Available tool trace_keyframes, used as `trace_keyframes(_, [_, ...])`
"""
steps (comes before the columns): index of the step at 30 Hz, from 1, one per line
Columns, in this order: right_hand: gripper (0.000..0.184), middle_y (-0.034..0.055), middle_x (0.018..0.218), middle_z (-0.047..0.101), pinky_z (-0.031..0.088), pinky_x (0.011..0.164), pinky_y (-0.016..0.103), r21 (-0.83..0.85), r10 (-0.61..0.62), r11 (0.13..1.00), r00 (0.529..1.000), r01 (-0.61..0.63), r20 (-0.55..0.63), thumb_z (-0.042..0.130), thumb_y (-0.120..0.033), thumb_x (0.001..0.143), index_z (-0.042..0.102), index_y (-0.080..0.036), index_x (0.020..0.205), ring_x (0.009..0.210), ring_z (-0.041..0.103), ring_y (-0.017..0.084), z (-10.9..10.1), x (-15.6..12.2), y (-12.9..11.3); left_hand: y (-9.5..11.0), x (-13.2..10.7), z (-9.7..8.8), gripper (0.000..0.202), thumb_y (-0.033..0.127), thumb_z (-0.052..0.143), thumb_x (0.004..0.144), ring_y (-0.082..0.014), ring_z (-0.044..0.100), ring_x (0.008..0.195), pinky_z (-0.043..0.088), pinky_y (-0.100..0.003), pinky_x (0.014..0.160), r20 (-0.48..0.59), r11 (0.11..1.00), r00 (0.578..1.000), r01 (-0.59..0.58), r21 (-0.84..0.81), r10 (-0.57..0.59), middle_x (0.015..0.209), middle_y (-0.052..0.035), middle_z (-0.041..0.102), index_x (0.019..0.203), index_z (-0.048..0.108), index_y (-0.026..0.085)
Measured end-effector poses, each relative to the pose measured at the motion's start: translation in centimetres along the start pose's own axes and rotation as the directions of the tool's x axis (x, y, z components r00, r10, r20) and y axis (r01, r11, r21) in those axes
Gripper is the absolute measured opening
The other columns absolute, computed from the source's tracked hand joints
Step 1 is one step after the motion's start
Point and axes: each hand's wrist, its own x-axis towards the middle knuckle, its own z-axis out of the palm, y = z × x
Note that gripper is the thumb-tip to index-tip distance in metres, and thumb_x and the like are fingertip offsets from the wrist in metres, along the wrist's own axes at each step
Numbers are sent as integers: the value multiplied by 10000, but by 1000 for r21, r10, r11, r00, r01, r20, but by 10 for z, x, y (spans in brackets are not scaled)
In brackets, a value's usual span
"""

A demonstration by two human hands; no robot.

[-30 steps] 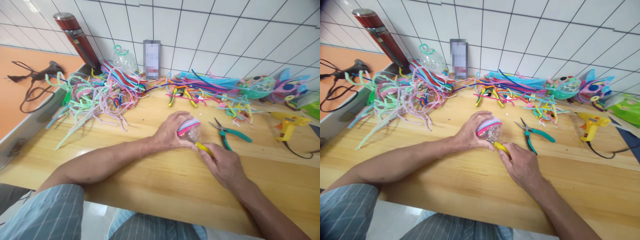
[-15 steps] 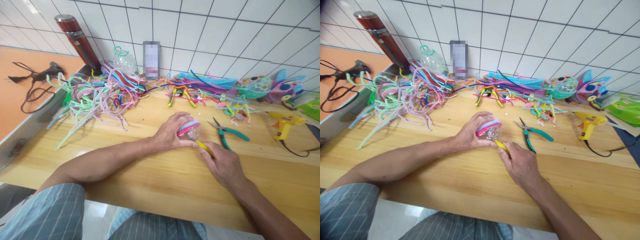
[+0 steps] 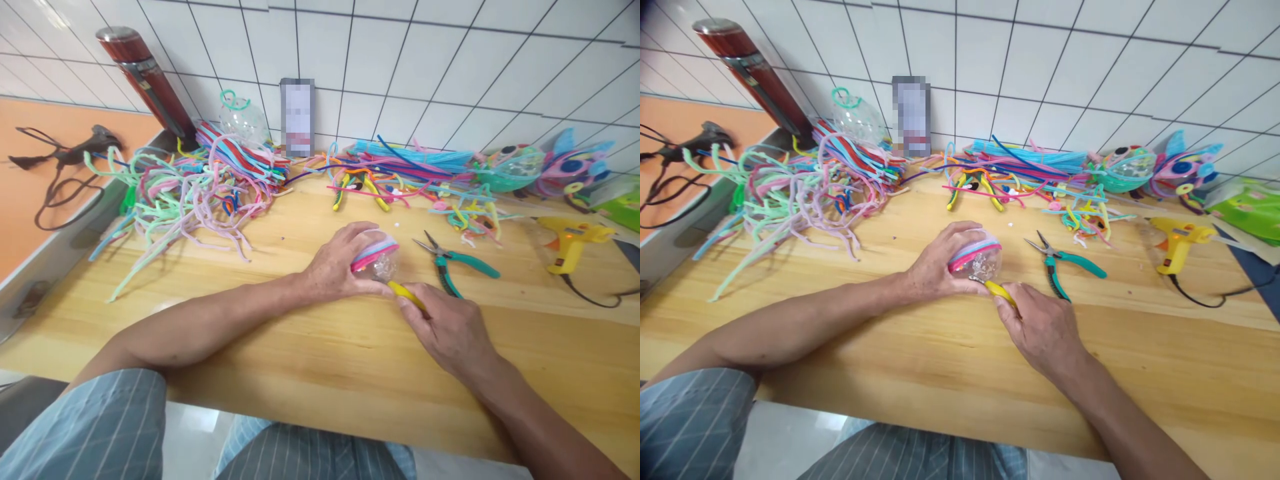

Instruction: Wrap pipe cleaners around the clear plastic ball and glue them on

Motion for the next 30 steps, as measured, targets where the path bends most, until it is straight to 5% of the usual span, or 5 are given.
trace_keyframes(14, [228,13,800,791,495,614,280,-57,-128,991,977,120,-168,518,-315,1111,721,-220,1071,664,755,170,3,3,-8,1,-3,3,809,719,778,860,-333,634,1405,542,-521,1202,-51,999,998,-36,9,36,1466,-196,640,1459,593,208])
trace_keyframes(24, [258,-19,698,720,425,544,277,-94,-131,989,961,111,-244,486,-332,1132,679,-202,1020,527,638,132,12,3,-15,0,-2,5,814,717,801,836,-328,651,1379,567,-514,1174,-83,998,995,-60,25,62,1437,-192,654,1444,592,217])
trace_keyframes(30, [229,-5,744,753,457,573,271,-78,-126,991,952,108,-279,480,-324,1134,657,-207,1049,593,699,145,16,3,-15,0,-2,5,828,728,809,819,-334,643,1399,555,-531,1191,-84,999,996,-32,2,32,1441,-194,657,1438,595,221])
